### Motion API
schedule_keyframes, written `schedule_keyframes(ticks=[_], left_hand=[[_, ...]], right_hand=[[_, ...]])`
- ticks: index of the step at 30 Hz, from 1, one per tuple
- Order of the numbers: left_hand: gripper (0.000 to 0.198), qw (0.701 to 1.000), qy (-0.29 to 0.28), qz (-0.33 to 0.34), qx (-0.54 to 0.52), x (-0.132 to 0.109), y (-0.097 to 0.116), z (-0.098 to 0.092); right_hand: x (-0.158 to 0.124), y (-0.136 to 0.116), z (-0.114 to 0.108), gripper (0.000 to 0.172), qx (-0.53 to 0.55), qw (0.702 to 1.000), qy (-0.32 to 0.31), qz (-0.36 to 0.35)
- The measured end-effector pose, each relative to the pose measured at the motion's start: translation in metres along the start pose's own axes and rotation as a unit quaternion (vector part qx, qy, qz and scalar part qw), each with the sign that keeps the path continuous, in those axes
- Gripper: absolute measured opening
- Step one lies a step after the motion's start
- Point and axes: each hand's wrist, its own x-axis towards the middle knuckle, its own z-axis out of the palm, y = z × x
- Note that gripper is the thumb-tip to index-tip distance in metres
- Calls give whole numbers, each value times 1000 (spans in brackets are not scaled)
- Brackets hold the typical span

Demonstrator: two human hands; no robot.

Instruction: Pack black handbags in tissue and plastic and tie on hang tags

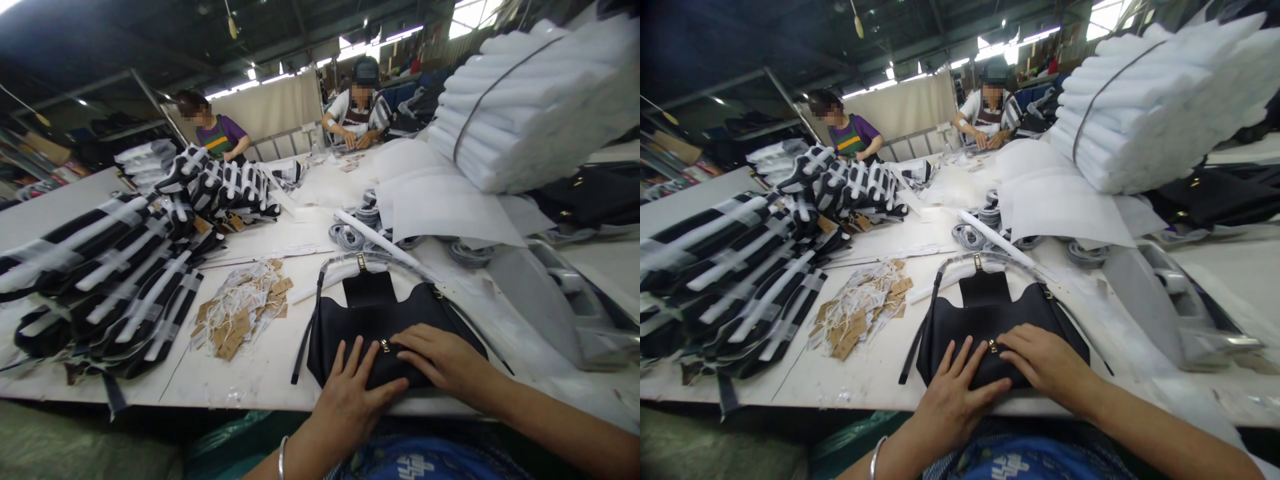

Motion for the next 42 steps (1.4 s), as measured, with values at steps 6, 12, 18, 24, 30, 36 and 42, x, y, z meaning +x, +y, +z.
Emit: schedule_keyframes(ticks=[6, 12, 18, 24, 30, 36, 42], left_hand=[[73, 996, 46, 18, 74, -3, -1, 2], [71, 973, 152, 61, 164, 2, -10, 17], [66, 939, 227, 94, 241, 10, -22, 29], [65, 924, 268, 84, 261, 11, -27, 48], [64, 929, 271, 39, 247, 10, -27, 64], [70, 950, 185, 95, 232, 4, -25, 34], [69, 996, 54, 12, 75, 0, -3, -3]], right_hand=[[43, -23, 2, 14, -52, 994, -68, 71], [44, -26, 12, 13, -63, 994, -84, 41], [45, -20, -4, 13, -71, 994, -86, -15], [66, 61, -76, 40, -209, 970, 97, 78], [87, 160, -127, 64, -313, 922, 168, 153], [74, 114, -143, 58, -332, 921, 183, 93], [30, -19, -95, 50, -302, 937, 174, -18]])
